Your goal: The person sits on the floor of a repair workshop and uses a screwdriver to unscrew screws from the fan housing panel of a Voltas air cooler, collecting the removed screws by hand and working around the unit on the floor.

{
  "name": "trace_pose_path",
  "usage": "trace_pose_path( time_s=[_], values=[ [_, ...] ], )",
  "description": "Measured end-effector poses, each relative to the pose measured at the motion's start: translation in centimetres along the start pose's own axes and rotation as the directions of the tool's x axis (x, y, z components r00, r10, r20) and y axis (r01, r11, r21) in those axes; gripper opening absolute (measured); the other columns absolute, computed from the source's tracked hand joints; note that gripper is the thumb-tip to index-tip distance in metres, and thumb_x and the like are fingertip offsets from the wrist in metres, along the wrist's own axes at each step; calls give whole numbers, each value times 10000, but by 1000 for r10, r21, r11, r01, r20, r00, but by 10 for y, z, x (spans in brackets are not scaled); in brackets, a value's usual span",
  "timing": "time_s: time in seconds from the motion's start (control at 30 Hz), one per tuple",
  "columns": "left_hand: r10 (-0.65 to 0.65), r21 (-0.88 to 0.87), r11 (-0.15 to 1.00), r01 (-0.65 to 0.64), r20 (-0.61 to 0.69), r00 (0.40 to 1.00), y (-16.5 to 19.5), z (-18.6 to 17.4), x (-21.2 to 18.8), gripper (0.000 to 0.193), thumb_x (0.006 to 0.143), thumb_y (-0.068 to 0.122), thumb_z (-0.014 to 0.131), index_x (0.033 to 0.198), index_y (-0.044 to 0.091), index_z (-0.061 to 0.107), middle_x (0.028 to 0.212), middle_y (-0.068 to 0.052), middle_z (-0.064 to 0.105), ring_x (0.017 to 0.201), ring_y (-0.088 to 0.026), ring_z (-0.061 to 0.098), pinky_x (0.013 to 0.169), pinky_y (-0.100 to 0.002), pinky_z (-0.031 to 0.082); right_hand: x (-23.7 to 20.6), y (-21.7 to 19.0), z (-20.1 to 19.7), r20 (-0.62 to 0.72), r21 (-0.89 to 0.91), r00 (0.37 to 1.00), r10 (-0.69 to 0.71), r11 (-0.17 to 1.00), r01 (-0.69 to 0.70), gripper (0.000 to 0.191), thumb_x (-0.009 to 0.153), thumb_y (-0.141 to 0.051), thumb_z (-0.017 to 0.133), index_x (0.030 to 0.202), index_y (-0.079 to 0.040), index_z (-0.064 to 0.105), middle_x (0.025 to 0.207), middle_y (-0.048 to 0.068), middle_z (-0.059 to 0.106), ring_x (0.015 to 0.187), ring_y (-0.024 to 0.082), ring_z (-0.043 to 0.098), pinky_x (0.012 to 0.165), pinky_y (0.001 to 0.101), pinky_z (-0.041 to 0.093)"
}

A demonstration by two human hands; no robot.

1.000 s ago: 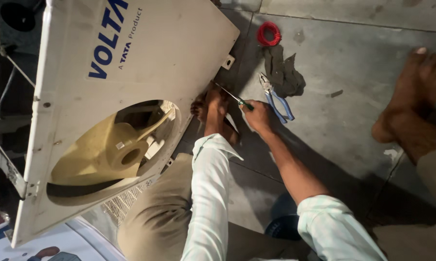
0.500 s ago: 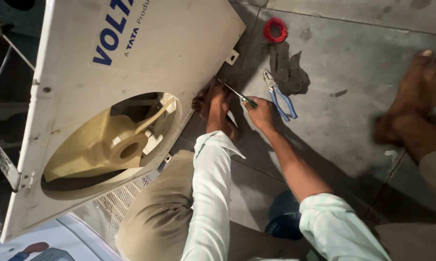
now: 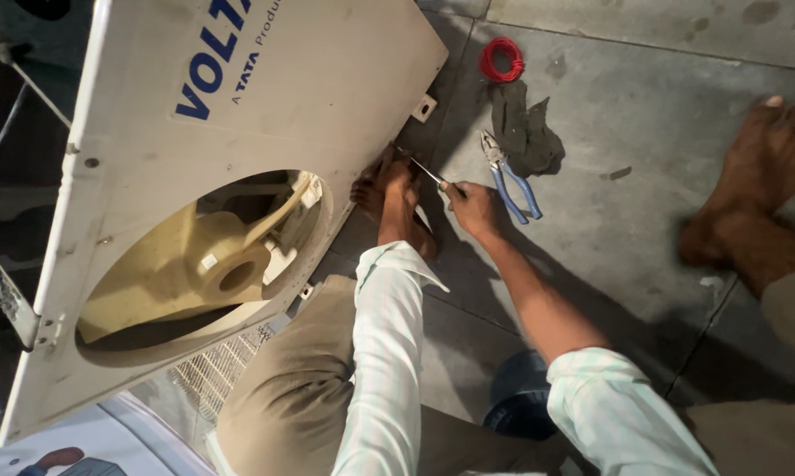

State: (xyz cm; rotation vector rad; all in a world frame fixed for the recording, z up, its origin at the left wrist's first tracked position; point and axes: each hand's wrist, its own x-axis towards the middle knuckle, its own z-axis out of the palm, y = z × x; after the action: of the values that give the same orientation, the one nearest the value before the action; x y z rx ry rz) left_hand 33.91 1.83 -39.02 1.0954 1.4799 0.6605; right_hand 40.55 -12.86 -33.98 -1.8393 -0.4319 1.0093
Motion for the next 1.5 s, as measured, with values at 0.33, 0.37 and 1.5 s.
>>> trace_pose_path(
  time_s=[0.33, 0.37, 1.5],
  values=[
    [7, 53, 999, -10, 50, 999, 11, 0, -14, 512, 791, 287, 774, 1241, 76, 652, 1172, -205, 720, 1098, -370, 698, 912, -435, 564, 2, -6, 2, -206, -32, 946, -251, 968, 250, 402, 843, -442, 805, 896, -47, 759, 728, 91, 721, 630, 198, 661, 624, 364, 517],
    [11, 72, 997, -16, 61, 998, 12, 0, -16, 513, 787, 289, 776, 1238, 75, 655, 1173, -207, 720, 1101, -371, 697, 916, -435, 564, 4, -4, 1, -136, -68, 973, -185, 982, 177, 379, 882, -441, 793, 938, -66, 782, 728, 99, 716, 629, 206, 656, 637, 366, 511],
    [-2, 198, -270, -942, 979, 206, 107, -32, -318, 340, 870, 322, 604, 1077, 97, 754, 1094, -122, 744, 1013, -314, 740, 770, -475, 580, -52, -20, 21, -119, -368, 905, -408, 865, 342, 344, 934, -346, 735, 1113, -52, 747, 1043, 204, 755, 963, 403, 709, 822, 481, 534]
  ],
)
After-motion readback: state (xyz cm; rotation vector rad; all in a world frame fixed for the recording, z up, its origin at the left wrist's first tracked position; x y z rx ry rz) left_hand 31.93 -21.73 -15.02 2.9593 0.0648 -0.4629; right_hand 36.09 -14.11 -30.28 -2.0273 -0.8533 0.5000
